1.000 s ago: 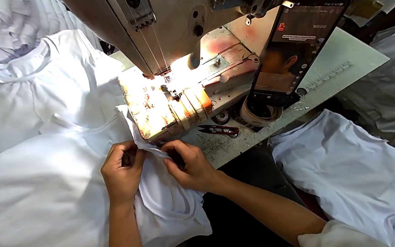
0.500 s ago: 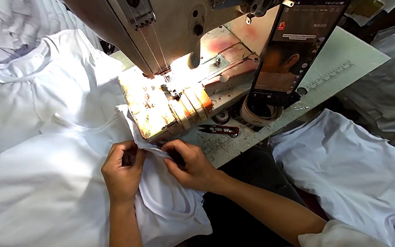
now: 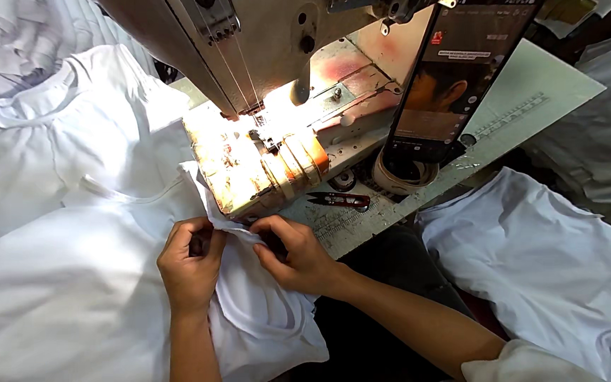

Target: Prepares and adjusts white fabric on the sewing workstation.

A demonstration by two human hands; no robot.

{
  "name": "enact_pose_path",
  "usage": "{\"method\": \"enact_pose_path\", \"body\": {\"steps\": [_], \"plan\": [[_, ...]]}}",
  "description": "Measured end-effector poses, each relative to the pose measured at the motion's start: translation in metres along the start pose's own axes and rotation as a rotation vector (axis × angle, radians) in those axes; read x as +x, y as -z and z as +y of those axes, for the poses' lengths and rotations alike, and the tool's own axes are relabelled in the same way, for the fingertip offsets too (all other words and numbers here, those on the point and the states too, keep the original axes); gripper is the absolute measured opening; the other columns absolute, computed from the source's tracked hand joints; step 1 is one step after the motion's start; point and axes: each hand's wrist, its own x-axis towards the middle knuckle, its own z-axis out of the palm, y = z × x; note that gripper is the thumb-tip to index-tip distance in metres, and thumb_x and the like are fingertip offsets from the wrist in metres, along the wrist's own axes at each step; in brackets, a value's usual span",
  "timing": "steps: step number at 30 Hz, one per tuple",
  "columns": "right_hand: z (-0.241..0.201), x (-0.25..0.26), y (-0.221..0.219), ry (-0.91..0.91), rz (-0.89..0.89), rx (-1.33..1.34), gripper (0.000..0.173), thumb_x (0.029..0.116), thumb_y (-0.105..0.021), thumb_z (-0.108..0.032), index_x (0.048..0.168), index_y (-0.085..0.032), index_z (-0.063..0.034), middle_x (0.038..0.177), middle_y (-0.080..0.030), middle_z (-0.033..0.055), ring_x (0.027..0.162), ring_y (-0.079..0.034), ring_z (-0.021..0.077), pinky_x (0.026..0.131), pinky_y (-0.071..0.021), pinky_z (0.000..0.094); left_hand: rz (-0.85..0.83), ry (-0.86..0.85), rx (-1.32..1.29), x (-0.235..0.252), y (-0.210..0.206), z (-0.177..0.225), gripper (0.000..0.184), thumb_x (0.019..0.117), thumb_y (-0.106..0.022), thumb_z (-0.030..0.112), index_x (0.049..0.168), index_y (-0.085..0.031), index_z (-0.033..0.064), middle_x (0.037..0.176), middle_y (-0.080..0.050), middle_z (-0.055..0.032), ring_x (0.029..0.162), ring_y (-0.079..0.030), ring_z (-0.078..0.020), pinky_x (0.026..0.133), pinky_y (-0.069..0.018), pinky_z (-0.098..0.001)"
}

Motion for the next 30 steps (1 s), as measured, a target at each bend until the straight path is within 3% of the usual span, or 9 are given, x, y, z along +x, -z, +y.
{"method": "enact_pose_path", "body": {"steps": [30], "plan": [[-0.0006, 0.0002, 0.0005, 0.001, -0.002, -0.002, 0.022, 0.0949, -0.061, -0.009, 0.111, -0.067, 0.0044, 0.091, -0.069, 0.0128, 0.073, -0.064, 0.0154, 0.066, -0.055, 0.0308, -0.009, -0.004, -0.017, 0.0002, 0.0005, -0.0012, 0.021, 0.0876, -0.07, 0.012, 0.099, -0.066, -0.0047, 0.088, -0.063, 0.0024, 0.071, -0.051, 0.0101, 0.062, -0.0409, -0.0063]]}}
